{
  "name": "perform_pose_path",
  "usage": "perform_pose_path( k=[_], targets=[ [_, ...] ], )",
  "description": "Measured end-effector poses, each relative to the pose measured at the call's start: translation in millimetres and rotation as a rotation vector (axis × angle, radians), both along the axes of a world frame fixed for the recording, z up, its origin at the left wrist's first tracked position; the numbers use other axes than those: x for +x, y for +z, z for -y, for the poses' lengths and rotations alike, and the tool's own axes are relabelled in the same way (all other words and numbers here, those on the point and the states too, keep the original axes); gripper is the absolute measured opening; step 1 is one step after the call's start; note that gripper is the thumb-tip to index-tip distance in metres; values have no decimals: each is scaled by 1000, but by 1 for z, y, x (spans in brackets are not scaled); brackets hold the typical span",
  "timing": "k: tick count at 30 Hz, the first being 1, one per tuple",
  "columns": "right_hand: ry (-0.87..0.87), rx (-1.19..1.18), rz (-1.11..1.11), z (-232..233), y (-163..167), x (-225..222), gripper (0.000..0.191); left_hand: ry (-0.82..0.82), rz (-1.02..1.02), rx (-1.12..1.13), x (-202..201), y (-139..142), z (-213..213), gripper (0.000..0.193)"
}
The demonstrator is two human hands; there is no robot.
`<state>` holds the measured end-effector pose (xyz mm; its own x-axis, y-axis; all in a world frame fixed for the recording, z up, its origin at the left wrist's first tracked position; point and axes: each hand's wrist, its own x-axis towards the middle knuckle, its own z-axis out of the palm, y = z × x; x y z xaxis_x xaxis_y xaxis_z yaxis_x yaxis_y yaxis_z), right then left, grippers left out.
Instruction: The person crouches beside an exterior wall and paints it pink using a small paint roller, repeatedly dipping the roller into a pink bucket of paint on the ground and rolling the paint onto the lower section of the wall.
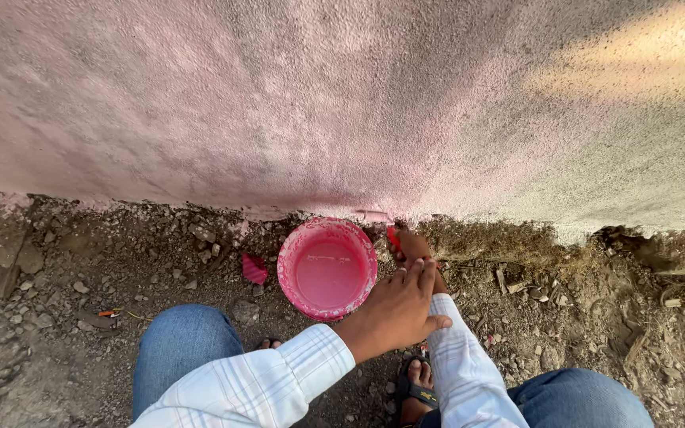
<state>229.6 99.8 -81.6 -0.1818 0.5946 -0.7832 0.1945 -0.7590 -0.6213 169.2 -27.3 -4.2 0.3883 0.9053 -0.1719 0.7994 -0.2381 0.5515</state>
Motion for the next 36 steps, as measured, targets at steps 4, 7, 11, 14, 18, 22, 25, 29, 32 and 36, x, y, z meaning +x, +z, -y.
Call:
perform_pose_path(
  k=[4, 7, 11, 14, 18, 22, 25, 29, 32, 36],
  targets=[
    [194, 207, 220, -1, 0, 6, 32, -13, -44, -10, -3, 0, -1, 101],
    [730, 771, 656, -6, 7, 18, 32, -17, -28, -14, -2, 1, -2, 101],
    [429, 444, 459, -3, 10, 18, 41, -12, -33, 19, 1, 2, -5, 102],
    [162, 217, 261, 4, 5, 10, 41, -2, -33, 19, -2, 1, -5, 101],
    [111, 195, 205, 2, 6, 9, 42, 2, -49, 4, -5, 0, -5, 100],
    [423, 369, 447, -6, 22, 15, 45, 6, -28, 17, -1, 1, -4, 101],
    [319, 284, 399, -1, 27, 4, 54, 12, -32, 46, -1, 0, -5, 100],
    [854, 608, 740, 6, 16, -8, 47, 20, -26, 64, -5, -2, -5, 101],
    [945, 843, 832, 6, 8, -5, 46, 13, -50, 48, -6, -1, -4, 99],
    [962, 919, 904, 5, 7, -1, 46, -17, -41, 27, -3, 3, -8, 99]
  ],
)
